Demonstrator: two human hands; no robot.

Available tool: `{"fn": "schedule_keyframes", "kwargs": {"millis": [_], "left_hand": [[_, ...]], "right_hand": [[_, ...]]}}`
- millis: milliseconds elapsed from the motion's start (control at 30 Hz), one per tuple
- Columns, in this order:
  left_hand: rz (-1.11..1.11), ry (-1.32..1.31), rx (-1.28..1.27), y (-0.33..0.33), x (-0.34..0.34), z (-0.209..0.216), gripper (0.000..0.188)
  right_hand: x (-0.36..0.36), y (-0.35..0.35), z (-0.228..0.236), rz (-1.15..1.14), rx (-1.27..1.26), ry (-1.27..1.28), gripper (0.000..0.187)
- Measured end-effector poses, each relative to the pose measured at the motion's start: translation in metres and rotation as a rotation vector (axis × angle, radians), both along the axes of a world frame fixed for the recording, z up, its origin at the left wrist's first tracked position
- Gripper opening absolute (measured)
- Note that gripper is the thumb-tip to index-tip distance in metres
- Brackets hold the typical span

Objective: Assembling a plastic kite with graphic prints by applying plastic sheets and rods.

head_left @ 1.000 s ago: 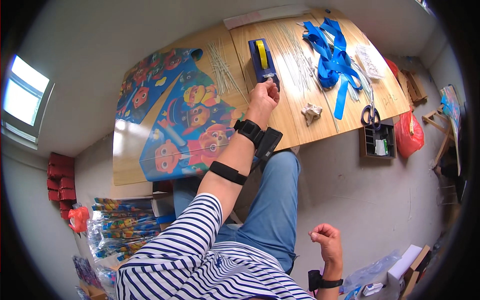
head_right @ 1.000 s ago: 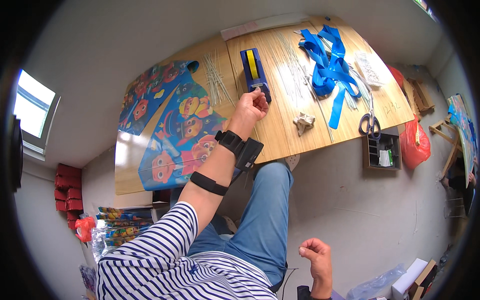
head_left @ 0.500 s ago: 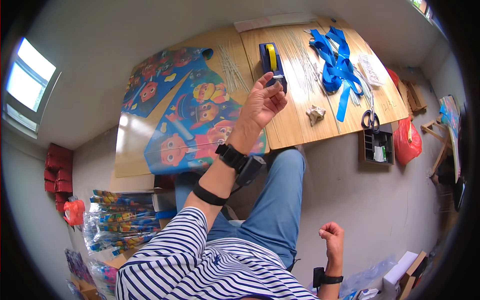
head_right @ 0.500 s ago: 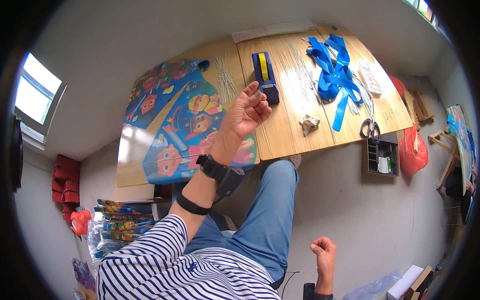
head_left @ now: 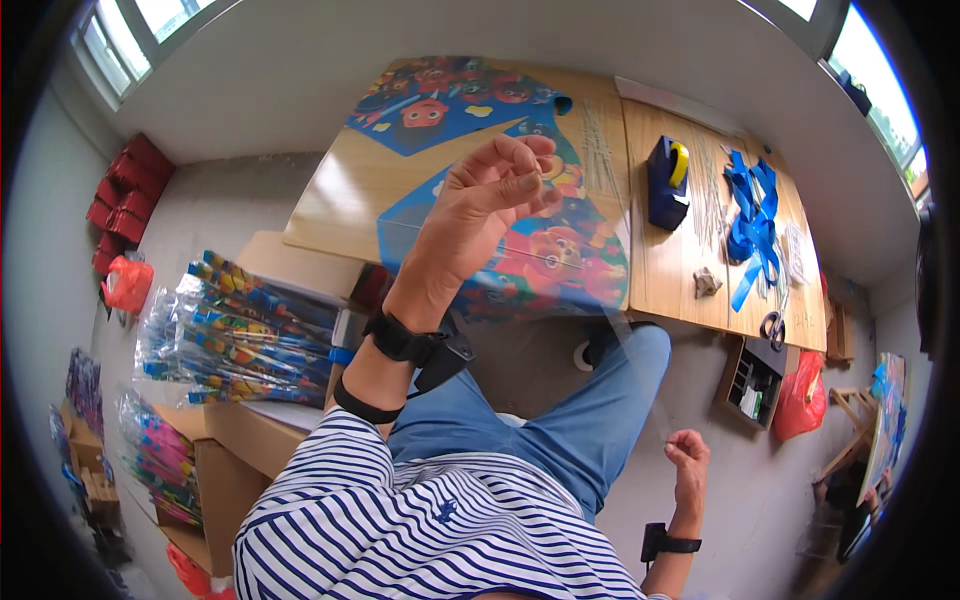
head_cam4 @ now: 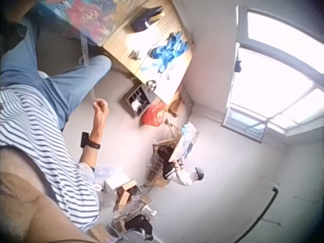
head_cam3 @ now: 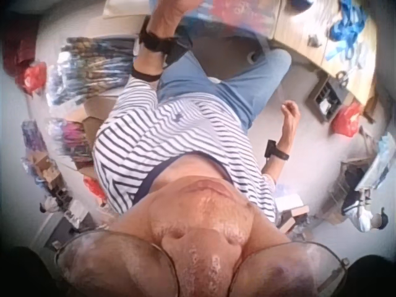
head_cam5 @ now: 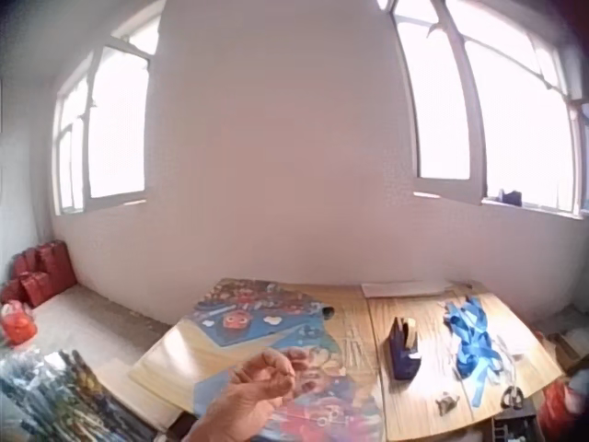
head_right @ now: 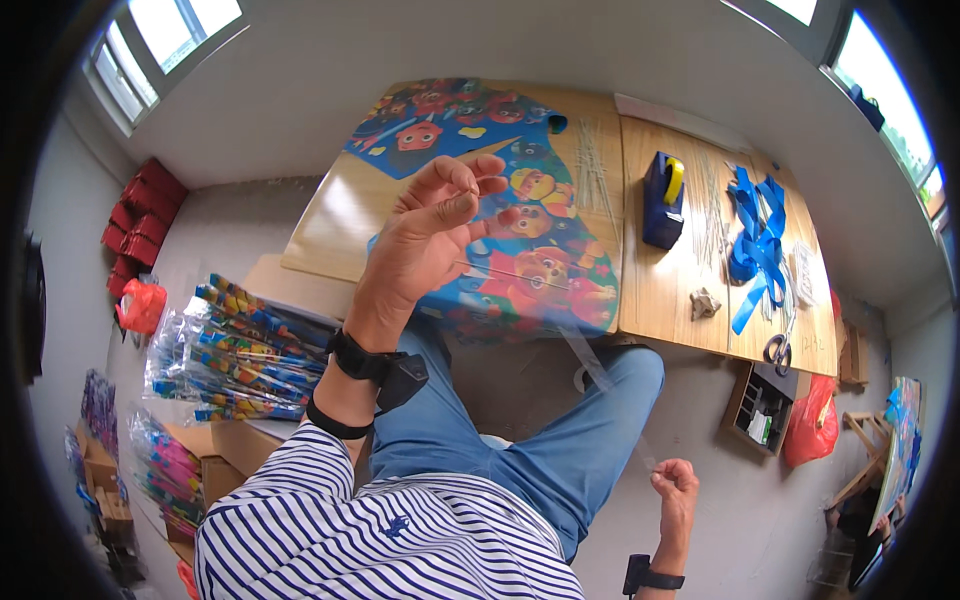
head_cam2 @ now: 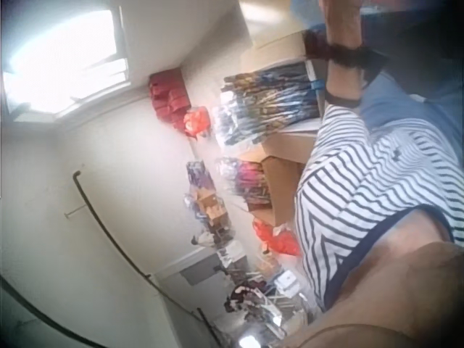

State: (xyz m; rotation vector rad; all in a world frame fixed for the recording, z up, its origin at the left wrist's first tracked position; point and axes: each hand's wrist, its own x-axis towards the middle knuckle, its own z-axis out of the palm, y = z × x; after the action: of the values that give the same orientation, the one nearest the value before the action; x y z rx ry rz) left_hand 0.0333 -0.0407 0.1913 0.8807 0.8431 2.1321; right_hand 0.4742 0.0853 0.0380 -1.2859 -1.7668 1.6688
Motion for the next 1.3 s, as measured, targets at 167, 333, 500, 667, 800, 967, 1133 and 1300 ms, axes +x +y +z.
{"fn": "schedule_keyframes", "kwargs": {"millis": [167,333,500,667,800,967,1133,1300], "left_hand": [[0.118,0.02,-0.011,-0.074,-0.024,0.003,0.015],[0.294,0.019,0.014,-0.122,-0.03,0.008,0.014],[0.382,0.032,-0.025,-0.156,-0.041,-0.001,0.011],[0.459,0.068,-0.021,-0.173,-0.044,-0.005,0.011],[0.606,0.113,-0.07,-0.184,-0.049,-0.011,0.008],[0.609,0.114,-0.087,-0.2,-0.063,-0.016,0.015],[0.793,0.178,-0.234,-0.206,-0.079,-0.023,0.032],[0.841,0.168,-0.389,-0.197,-0.114,-0.048,0.034]], "right_hand": [[-0.036,0.018,0.032,0.099,0.011,0.085,0.01],[-0.07,0.024,0.045,0.181,0.079,0.106,0.01],[-0.092,0.026,0.052,0.246,0.127,0.129,0.01],[-0.108,0.031,0.061,0.275,0.192,0.12,0.011],[-0.121,0.029,0.071,0.277,0.189,0.17,0.014],[-0.132,0.045,0.073,0.372,0.193,0.135,0.011],[-0.161,0.059,0.081,0.409,0.136,0.129,0.008],[-0.195,0.09,0.078,0.44,0.164,0.05,0.008]]}}
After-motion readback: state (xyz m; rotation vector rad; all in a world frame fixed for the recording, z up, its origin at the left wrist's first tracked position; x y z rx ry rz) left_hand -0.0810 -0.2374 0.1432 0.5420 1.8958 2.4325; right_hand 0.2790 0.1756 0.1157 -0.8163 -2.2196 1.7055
